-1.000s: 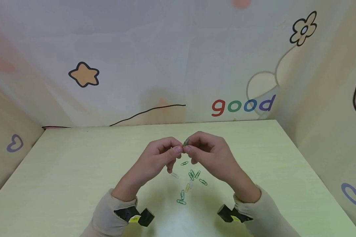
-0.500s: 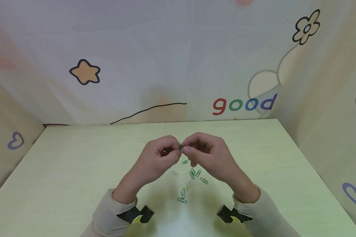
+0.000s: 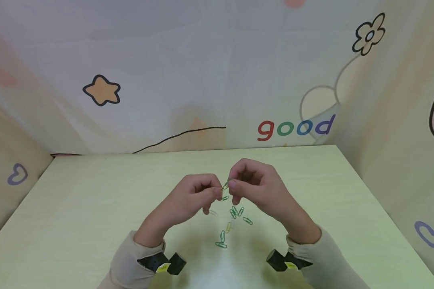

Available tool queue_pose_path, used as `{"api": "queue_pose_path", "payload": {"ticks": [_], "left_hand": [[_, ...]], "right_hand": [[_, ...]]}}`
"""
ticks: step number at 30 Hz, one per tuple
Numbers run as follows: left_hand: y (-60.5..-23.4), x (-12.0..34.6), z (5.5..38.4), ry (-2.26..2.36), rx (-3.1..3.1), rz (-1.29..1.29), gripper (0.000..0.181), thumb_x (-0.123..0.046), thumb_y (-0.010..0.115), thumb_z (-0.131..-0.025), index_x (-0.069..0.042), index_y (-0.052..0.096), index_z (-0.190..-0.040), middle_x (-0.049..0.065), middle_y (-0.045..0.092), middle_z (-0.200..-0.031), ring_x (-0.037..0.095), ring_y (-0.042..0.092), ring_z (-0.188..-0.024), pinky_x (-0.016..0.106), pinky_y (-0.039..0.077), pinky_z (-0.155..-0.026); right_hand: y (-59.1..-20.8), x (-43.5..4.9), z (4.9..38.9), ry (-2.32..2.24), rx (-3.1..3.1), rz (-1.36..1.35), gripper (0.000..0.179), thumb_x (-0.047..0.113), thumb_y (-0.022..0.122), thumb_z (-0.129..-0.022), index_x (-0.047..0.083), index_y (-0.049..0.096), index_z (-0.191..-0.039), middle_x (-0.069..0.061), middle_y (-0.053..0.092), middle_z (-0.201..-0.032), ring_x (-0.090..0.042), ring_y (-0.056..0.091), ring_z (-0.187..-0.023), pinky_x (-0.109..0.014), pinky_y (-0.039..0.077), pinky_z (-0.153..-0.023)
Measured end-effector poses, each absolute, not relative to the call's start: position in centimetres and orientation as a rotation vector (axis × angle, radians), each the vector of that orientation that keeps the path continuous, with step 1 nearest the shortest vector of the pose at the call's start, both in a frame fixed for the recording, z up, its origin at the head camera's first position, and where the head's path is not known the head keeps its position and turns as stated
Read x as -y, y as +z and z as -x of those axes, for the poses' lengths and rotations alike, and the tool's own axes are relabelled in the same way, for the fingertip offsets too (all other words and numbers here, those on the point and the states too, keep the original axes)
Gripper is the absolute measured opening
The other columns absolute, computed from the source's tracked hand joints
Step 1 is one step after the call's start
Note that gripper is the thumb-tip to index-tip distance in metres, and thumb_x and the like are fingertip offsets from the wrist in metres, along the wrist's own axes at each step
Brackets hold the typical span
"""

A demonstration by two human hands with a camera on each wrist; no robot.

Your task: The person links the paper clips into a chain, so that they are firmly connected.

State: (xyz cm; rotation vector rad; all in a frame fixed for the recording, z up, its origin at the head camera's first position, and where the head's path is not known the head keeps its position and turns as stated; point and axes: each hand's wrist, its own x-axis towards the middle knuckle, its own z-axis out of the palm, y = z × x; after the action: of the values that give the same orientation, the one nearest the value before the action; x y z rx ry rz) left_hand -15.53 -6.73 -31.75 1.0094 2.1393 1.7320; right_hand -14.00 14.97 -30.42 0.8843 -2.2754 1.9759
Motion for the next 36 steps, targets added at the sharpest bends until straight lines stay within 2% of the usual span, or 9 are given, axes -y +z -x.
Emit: {"api": "queue_pose_path", "payload": {"ticks": [6,14,22,25,31,36], "left_hand": [[-32.6,6.7,16.1,1.852,-1.901,-1.053,0.021,-0.012,0.050,-0.103,0.002,0.066,-0.099,0.011,0.058,-0.088,0.029,0.061,-0.072,0.040,0.056,-0.072],[-32.4,6.9,16.1,1.964,-1.883,-0.969,0.016,-0.013,0.055,-0.098,-0.002,0.064,-0.090,0.010,0.053,-0.084,0.026,0.054,-0.071,0.041,0.055,-0.068],[-31.6,8.0,16.3,1.903,-2.045,-1.010,0.010,-0.008,0.063,-0.096,-0.004,0.067,-0.088,0.009,0.058,-0.084,0.024,0.056,-0.075,0.037,0.054,-0.068],[-31.4,8.5,16.4,1.885,-2.144,-0.974,0.010,-0.008,0.064,-0.095,-0.007,0.067,-0.086,0.008,0.058,-0.082,0.023,0.055,-0.073,0.034,0.052,-0.067],[-30.8,9.6,16.2,1.848,-2.333,-0.887,0.010,-0.011,0.064,-0.096,-0.014,0.067,-0.087,0.005,0.054,-0.076,0.020,0.048,-0.063,0.027,0.037,-0.055],[-30.6,10.7,15.8,1.751,-2.468,-0.847,0.010,-0.011,0.063,-0.097,-0.017,0.068,-0.090,0.004,0.057,-0.079,0.021,0.050,-0.067,0.030,0.041,-0.057]], "right_hand": [[-30.3,-15.0,13.9,1.963,2.234,-0.919,0.004,0.000,0.062,-0.096,0.001,0.063,-0.100,-0.012,0.064,-0.086,-0.028,0.062,-0.066,-0.036,0.056,-0.064],[-29.9,-15.3,14.0,1.891,2.294,-0.888,0.005,0.001,0.063,-0.096,0.004,0.066,-0.099,-0.010,0.060,-0.080,-0.028,0.062,-0.064,-0.036,0.055,-0.062],[-29.9,-15.5,14.2,1.699,2.423,-0.782,0.008,0.005,0.065,-0.097,0.007,0.069,-0.103,-0.006,0.061,-0.084,-0.024,0.063,-0.069,-0.035,0.056,-0.067],[-30.6,-15.7,15.0,1.598,2.516,-0.705,0.007,0.008,0.065,-0.097,0.008,0.069,-0.104,-0.005,0.061,-0.084,-0.022,0.062,-0.070,-0.034,0.054,-0.066],[-33.3,-15.9,17.5,1.424,2.790,-0.608,0.007,0.011,0.066,-0.098,0.010,0.071,-0.103,-0.002,0.063,-0.085,-0.019,0.061,-0.073,-0.036,0.052,-0.067],[-35.9,-15.8,19.2,1.266,2.979,-0.597,0.011,0.012,0.064,-0.098,0.009,0.072,-0.106,0.000,0.064,-0.087,-0.018,0.060,-0.071,-0.035,0.051,-0.066]]}}
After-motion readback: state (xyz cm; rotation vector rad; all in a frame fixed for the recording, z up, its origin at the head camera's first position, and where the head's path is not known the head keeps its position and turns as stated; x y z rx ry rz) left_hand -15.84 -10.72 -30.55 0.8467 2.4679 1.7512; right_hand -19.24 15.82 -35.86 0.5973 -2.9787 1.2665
